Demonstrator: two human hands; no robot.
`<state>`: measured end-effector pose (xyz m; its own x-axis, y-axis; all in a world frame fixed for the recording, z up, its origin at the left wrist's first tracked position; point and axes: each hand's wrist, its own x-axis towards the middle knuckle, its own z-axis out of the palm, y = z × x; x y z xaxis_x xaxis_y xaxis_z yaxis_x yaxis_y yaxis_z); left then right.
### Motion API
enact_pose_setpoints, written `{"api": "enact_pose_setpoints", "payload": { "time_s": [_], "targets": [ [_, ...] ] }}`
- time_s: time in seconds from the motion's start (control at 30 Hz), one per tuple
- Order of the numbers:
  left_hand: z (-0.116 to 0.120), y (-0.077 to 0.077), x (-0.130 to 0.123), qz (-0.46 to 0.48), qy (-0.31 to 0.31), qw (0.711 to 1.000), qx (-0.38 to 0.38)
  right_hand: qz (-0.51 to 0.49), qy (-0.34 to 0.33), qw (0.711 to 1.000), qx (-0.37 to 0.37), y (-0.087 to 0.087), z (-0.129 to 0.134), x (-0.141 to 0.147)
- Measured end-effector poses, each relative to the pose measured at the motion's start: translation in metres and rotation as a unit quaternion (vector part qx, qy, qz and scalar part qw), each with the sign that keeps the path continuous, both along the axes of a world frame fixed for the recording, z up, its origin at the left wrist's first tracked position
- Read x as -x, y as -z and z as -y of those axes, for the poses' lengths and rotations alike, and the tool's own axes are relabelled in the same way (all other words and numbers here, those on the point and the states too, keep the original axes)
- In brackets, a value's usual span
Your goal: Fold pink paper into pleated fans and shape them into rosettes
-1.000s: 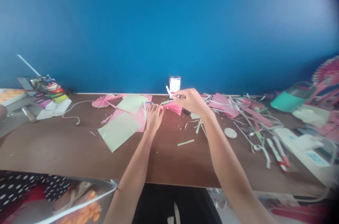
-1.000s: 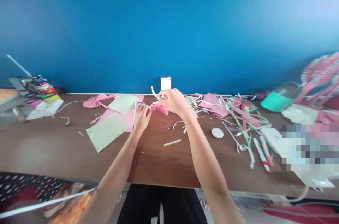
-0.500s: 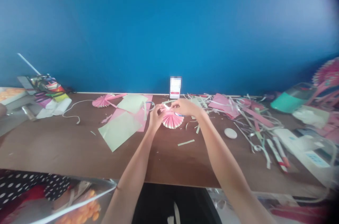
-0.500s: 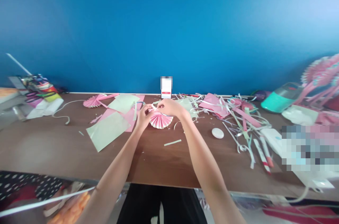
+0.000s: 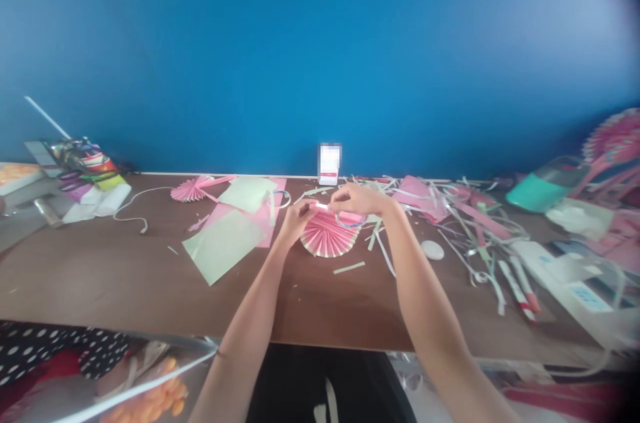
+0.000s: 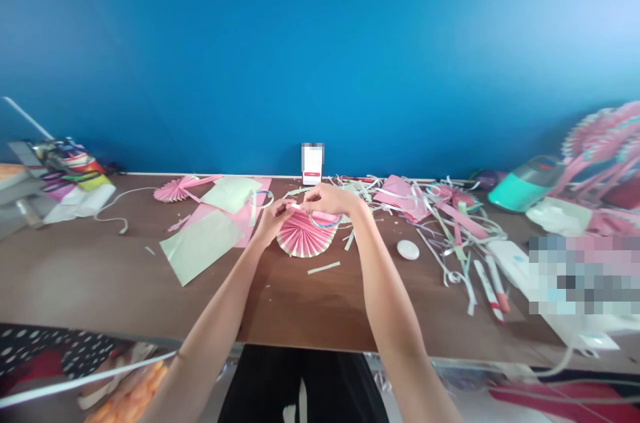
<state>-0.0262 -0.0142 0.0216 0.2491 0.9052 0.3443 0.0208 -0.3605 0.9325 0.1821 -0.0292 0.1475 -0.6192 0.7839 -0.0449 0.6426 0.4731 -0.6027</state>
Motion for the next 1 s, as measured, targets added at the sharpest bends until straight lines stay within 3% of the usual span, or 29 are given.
{"api": "enact_pose_setpoints", "payload": {
  "time_s": [0.37, 1.0],
  "targets": [
    [0.001, -0.001, -0.002, -0.034, 0.026, 0.999, 0.004, -0.003, -0.022, 0.998, 0.061, 0.017, -0.012, -0.006],
    [0.0, -0.001, -0.001, -0.035, 0.03, 0.999, 0.01, -0.017, -0.028, 0.997, 0.072, 0.013, -0.008, -0.006]
  ]
}}
